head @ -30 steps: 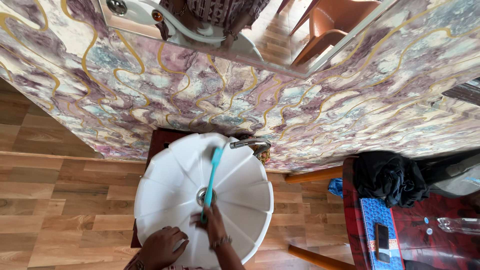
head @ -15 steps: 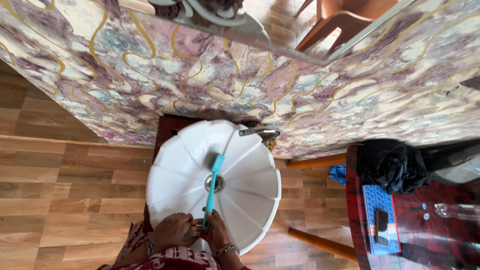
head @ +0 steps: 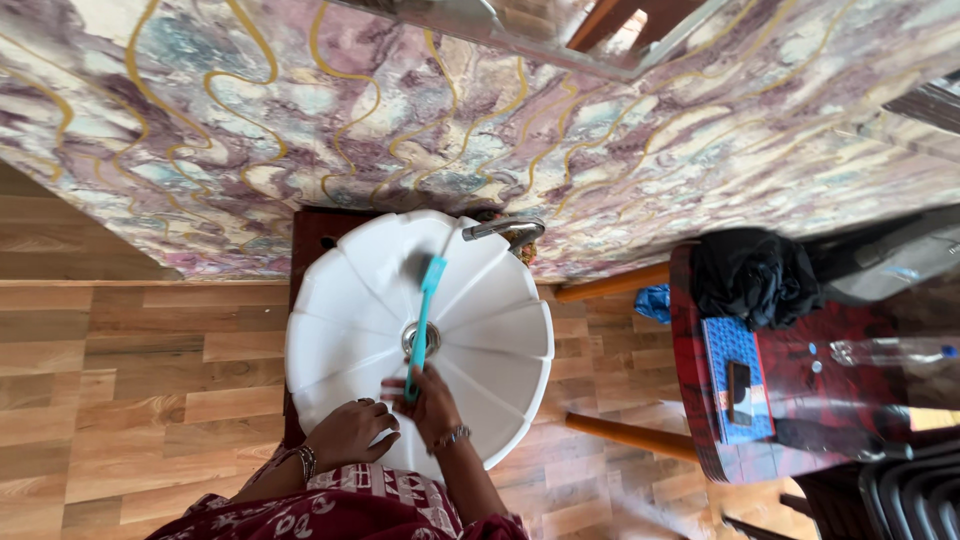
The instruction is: The person cleans a white petal-shaped sink using a blue brush by hand, scrubbing the basin and the drain area.
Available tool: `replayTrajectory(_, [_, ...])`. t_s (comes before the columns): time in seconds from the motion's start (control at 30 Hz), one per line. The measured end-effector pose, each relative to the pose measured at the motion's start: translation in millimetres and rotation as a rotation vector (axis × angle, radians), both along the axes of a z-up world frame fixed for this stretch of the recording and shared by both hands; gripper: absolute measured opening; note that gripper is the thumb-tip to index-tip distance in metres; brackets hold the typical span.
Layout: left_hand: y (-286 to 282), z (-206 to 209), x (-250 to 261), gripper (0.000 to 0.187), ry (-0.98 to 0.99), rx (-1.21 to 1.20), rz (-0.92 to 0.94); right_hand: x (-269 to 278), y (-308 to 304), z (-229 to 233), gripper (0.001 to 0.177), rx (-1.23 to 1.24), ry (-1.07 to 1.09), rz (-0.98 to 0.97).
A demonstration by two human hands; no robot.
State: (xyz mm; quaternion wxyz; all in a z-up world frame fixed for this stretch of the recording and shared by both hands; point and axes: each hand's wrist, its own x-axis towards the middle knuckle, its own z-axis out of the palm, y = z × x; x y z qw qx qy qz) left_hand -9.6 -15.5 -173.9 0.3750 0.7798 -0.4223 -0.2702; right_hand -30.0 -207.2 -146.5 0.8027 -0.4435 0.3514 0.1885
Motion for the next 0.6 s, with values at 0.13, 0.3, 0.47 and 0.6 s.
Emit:
replayTrajectory(0.13, [-2, -17, 1, 0.026, 0.007, 0.069, -0.046, -49, -2, -2, 0.043, 0.150, 0.073, -0.046])
replayTrajectory(0.3, [-3, -15, -1, 0.023, 0.010, -0.013, 0.034, -25, -14, -7, 0.040, -0.009, 0.062, -0.059])
replayTrajectory(0.47, [-1, -1, 4, 0.019, 0.108, 0.045, 0.036, 19, -23, -10, 0.038, -0.150, -0.040, -0.075])
replayTrajectory(0.6, [-2, -2, 2, 0.019, 0.084, 0.038, 0.045, 7, -22, -9, 0.034, -0.105, -0.033, -0.076])
